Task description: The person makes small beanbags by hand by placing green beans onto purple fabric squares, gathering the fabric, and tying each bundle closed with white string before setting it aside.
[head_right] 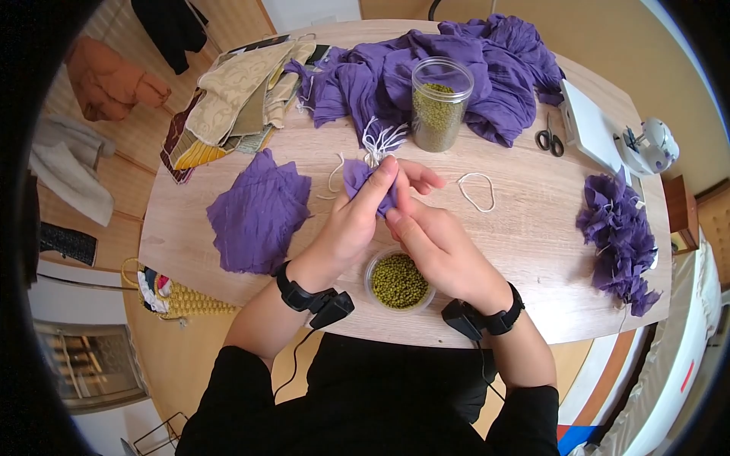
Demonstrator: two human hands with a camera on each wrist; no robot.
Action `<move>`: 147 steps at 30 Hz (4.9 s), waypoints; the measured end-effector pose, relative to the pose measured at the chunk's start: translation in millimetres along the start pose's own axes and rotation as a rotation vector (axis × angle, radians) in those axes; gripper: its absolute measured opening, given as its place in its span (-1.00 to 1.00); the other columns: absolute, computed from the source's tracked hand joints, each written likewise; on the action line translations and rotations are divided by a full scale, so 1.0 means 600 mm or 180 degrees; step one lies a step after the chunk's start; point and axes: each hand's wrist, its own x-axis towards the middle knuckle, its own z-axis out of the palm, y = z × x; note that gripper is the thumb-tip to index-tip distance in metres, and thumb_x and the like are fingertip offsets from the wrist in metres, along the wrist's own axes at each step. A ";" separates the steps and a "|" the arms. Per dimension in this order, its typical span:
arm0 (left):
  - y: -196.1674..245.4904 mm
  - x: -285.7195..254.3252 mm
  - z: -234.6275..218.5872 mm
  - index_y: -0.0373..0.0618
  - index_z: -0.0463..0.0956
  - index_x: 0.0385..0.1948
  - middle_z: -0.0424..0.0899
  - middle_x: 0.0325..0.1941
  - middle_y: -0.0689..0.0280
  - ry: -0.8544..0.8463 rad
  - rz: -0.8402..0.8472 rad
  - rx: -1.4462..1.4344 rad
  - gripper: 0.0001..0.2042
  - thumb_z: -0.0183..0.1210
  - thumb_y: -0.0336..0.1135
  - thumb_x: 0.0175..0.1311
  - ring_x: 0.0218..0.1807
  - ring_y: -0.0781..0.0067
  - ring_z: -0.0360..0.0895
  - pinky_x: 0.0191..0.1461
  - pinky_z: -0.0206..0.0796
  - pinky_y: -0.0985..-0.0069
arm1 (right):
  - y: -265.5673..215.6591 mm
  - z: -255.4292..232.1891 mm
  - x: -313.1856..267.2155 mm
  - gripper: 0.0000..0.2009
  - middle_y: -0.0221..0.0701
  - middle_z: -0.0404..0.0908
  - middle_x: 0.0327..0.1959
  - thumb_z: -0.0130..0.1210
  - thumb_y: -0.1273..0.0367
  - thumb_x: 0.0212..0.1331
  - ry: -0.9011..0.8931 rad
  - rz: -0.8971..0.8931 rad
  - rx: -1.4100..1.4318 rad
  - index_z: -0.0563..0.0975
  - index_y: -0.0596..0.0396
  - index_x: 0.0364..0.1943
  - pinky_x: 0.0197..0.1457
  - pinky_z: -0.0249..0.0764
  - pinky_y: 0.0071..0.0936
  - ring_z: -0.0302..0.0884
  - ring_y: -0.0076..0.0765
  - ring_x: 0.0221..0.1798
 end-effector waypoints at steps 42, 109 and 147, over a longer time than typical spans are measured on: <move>0.007 -0.006 -0.004 -0.30 0.75 -0.03 0.75 -0.19 0.36 0.0270 0.0383 0.0062 -0.84 0.27 -0.44 0.52 -0.29 0.66 0.57 -0.20 0.44 0.63 | -0.023 0.001 -0.008 -0.79 -0.57 0.36 -0.35 -0.10 0.26 0.68 0.0092 -0.0338 0.1140 0.47 0.10 -0.05 -0.28 0.22 -0.62 0.31 -0.64 -0.33; 0.020 -0.009 -0.020 -0.20 0.48 -0.09 0.40 -0.28 0.48 -0.1269 -0.1089 -0.0255 -0.77 -0.08 -0.25 0.70 -0.22 0.69 0.31 -0.13 0.23 0.67 | -0.033 -0.043 -0.010 -0.85 -0.51 0.73 -0.43 0.25 0.43 0.47 0.1028 -0.0395 0.1091 0.76 0.22 -0.07 -0.47 0.21 -0.76 0.44 -0.79 -0.51; 0.013 0.006 -0.027 0.10 0.20 -0.42 0.29 -0.41 0.45 0.0064 -0.0802 -0.1009 -0.66 -0.07 -0.06 0.65 -0.41 0.64 0.16 -0.32 0.03 0.60 | 0.035 -0.140 0.008 -0.87 -0.26 0.73 -0.40 0.25 0.42 0.30 0.1342 -0.0190 -0.2026 0.64 0.23 -0.28 -0.32 0.54 -0.38 0.67 -0.32 -0.42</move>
